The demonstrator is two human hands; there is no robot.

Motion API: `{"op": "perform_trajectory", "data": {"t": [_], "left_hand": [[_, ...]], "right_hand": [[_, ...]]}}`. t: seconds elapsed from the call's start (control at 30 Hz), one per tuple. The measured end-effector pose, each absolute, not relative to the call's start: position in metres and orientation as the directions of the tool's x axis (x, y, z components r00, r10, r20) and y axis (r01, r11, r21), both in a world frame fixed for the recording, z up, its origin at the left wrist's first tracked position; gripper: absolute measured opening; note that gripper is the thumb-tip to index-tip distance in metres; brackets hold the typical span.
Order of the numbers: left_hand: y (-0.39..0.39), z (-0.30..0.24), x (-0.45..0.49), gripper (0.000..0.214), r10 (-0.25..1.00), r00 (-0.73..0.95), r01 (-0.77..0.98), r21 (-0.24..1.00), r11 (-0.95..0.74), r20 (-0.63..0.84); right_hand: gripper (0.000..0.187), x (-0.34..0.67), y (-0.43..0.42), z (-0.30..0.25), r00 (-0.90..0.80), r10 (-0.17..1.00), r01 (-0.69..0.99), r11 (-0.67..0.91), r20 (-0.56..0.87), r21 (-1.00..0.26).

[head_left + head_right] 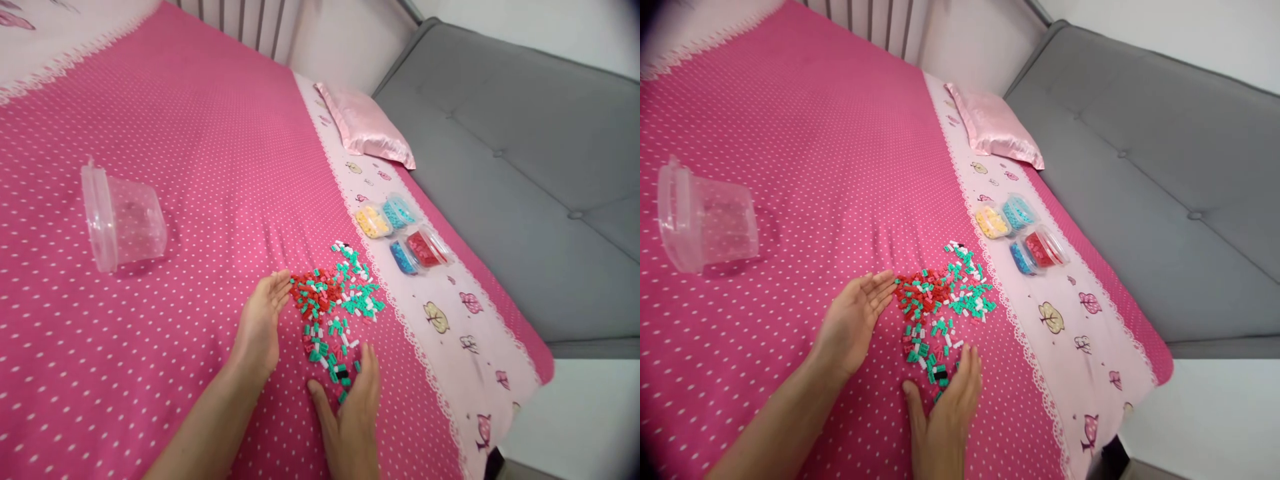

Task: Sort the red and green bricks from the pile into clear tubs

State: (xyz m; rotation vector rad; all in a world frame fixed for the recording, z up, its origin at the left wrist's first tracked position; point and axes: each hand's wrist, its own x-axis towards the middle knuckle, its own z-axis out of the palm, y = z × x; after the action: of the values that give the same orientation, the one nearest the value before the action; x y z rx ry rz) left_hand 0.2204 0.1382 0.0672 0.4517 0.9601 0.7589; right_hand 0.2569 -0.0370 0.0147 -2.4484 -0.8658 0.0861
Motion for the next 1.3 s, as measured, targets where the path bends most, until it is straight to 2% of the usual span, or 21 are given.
{"op": "perform_trajectory", "data": {"t": [0.1, 0.2, 0.37, 0.47, 0.57, 0.77, 0.9, 0.97, 1.07, 1.2, 1.3], "left_hand": [[0.138, 0.067, 0.221, 0.027, 0.768, 0.336, -0.390, 0.662, 0.641, -0.546], [0.136, 0.067, 0.221, 0.026, 0.771, 0.327, -0.392, 0.664, 0.637, -0.547], [0.135, 0.067, 0.220, 0.026, 0.773, 0.343, -0.385, 0.670, 0.635, -0.534], [0.136, 0.066, 0.220, 0.027, 0.764, 0.357, -0.373, 0.667, 0.644, -0.538], [0.137, 0.066, 0.220, 0.027, 0.752, 0.360, -0.364, 0.659, 0.658, -0.552], [0.138, 0.064, 0.219, 0.028, 0.750, 0.363, -0.361, 0.658, 0.660, -0.553], [0.139, 0.065, 0.219, 0.027, 0.754, 0.365, -0.362, 0.663, 0.655, -0.546], [0.139, 0.065, 0.219, 0.026, 0.752, 0.363, -0.365, 0.659, 0.658, -0.550], [0.138, 0.066, 0.220, 0.026, 0.747, 0.358, -0.373, 0.647, 0.665, -0.560], [0.138, 0.066, 0.219, 0.025, 0.781, 0.329, -0.386, 0.679, 0.624, -0.531], [0.145, 0.071, 0.212, 0.023, 0.878, 0.159, -0.393, 0.787, 0.476, -0.451]], "right_hand": [[0.073, 0.275, -0.013, 0.017, 0.697, 0.702, 0.667, -0.559, 0.147, -0.492], [0.066, 0.299, 0.008, 0.015, 0.622, 0.733, 0.759, -0.481, 0.273, -0.438], [0.062, 0.338, 0.033, 0.010, 0.514, 0.724, 0.857, -0.414, 0.460, -0.306], [0.064, 0.356, 0.039, 0.012, 0.495, 0.706, 0.869, -0.412, 0.507, -0.274], [0.062, 0.372, 0.044, 0.020, 0.522, 0.705, 0.853, -0.428, 0.479, -0.300], [0.050, 0.405, 0.064, 0.067, 0.572, 0.706, 0.803, -0.376, 0.418, -0.462], [0.042, 0.414, 0.081, 0.100, 0.635, 0.717, 0.703, -0.382, 0.288, -0.600], [0.043, 0.408, 0.087, 0.102, 0.650, 0.726, 0.666, -0.402, 0.225, -0.629], [0.044, 0.391, 0.092, 0.086, 0.613, 0.774, 0.687, -0.421, 0.160, -0.593], [0.040, 0.370, 0.093, 0.058, 0.444, 0.891, 0.817, -0.360, 0.093, -0.450], [0.041, 0.365, 0.094, 0.052, 0.476, 0.866, 0.813, -0.369, 0.151, -0.450]]}}
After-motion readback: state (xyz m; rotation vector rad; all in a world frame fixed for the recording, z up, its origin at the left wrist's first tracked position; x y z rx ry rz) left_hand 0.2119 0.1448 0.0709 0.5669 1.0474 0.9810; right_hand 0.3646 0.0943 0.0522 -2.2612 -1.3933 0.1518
